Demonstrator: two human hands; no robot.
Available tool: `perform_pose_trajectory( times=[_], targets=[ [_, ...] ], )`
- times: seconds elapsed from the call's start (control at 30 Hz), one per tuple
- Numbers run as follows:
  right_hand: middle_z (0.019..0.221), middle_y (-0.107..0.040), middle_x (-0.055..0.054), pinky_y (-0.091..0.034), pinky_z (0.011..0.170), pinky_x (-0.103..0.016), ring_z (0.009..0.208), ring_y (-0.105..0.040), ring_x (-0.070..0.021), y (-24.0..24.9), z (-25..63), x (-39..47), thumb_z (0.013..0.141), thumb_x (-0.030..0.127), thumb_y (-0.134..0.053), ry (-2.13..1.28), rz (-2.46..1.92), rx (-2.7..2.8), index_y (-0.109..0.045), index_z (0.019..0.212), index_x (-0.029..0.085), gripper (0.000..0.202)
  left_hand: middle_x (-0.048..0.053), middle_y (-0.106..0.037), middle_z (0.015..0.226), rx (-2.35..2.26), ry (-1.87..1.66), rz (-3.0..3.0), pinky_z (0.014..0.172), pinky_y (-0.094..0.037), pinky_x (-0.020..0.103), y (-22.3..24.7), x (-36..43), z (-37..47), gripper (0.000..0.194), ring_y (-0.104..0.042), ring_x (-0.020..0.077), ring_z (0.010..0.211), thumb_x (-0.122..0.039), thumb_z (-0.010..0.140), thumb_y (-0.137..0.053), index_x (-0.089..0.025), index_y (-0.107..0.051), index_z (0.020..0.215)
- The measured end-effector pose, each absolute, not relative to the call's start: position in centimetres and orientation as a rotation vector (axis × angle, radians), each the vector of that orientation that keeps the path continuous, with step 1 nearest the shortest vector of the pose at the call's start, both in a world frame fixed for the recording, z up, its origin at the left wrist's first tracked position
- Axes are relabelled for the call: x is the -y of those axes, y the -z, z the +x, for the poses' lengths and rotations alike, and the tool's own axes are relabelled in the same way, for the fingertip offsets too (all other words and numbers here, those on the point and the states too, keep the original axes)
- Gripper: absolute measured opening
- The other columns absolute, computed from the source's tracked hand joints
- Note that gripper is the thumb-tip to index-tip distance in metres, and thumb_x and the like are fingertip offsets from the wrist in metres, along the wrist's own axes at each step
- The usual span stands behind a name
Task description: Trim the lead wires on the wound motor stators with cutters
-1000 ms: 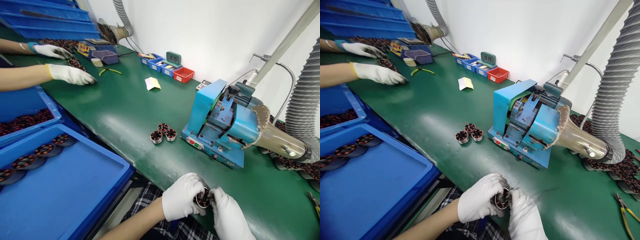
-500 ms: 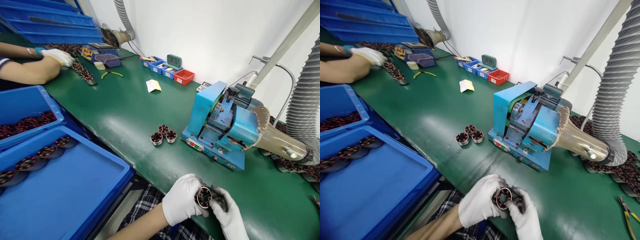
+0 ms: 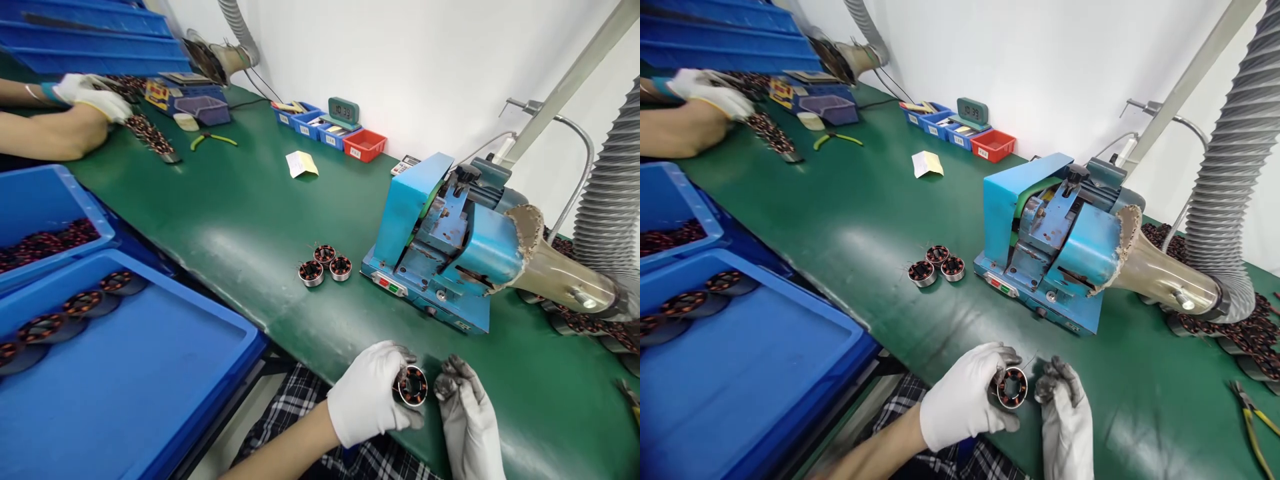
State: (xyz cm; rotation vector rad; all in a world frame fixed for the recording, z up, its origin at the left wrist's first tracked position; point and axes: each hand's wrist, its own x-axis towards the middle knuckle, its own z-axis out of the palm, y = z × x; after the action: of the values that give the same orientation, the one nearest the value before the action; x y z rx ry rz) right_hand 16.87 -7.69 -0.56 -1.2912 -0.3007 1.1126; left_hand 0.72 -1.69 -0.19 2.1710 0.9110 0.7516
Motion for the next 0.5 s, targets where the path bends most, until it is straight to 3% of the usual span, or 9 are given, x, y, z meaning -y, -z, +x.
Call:
perform_pose_trajectory(
  times=[0.13,0.23,0.33,0.5],
  targets=[
    [0.076,-0.07,-0.005,-0.053,0.062,-0.022,0.066,-0.063,-0.0147,0.6,16.5,7.1,0.053,0.026,-0.082,-1.101,-1.563,0.469,-0.069,0.076,0.015,0.029,0.006,-0.061,0.106,-0.739,-0.667,2.093,0.09,-0.044,0.034,-0.3,1.1,-0.3,0.042,-0.057,0.0219,0.096,-0.022,0.066,-0.07,-0.017,-0.05,0.102],
    [0.07,-0.069,-0.001,-0.052,0.058,-0.018,0.06,-0.062,-0.0104,0.9,16.6,6.1,0.053,0.024,-0.082,-0.99,-1.384,0.293,-0.067,0.074,0.015,0.027,0.006,-0.065,0.095,-0.75,-0.722,2.017,0.081,-0.048,0.032,-0.3,1.0,-0.7,0.014,-0.06,0.0211,0.089,-0.015,0.072,-0.064,-0.017,-0.052,0.079],
    [0.075,-0.068,0.003,-0.053,0.067,-0.018,0.069,-0.063,-0.0091,1.0,17.4,5.2,0.053,0.025,-0.082,-0.901,-1.226,0.182,-0.064,0.078,0.018,0.031,0.007,-0.067,0.088,-0.804,-0.899,1.94,0.08,-0.048,0.033,0.2,1.2,-1.1,0.025,-0.061,0.0212,0.09,-0.017,0.076,-0.062,-0.019,-0.042,0.06],
    [0.101,-0.065,-0.001,-0.051,0.074,-0.021,0.082,-0.062,-0.0102,0.4,18.0,6.0,0.063,0.026,-0.075,-0.734,-1.403,0.325,-0.062,0.098,0.02,0.038,0.005,-0.068,0.091,-0.762,-0.806,2.065,0.087,-0.047,0.034,0.3,1.4,-1.9,0.02,-0.061,0.0204,0.096,-0.023,0.076,-0.064,-0.019,-0.049,0.064]
  ],
)
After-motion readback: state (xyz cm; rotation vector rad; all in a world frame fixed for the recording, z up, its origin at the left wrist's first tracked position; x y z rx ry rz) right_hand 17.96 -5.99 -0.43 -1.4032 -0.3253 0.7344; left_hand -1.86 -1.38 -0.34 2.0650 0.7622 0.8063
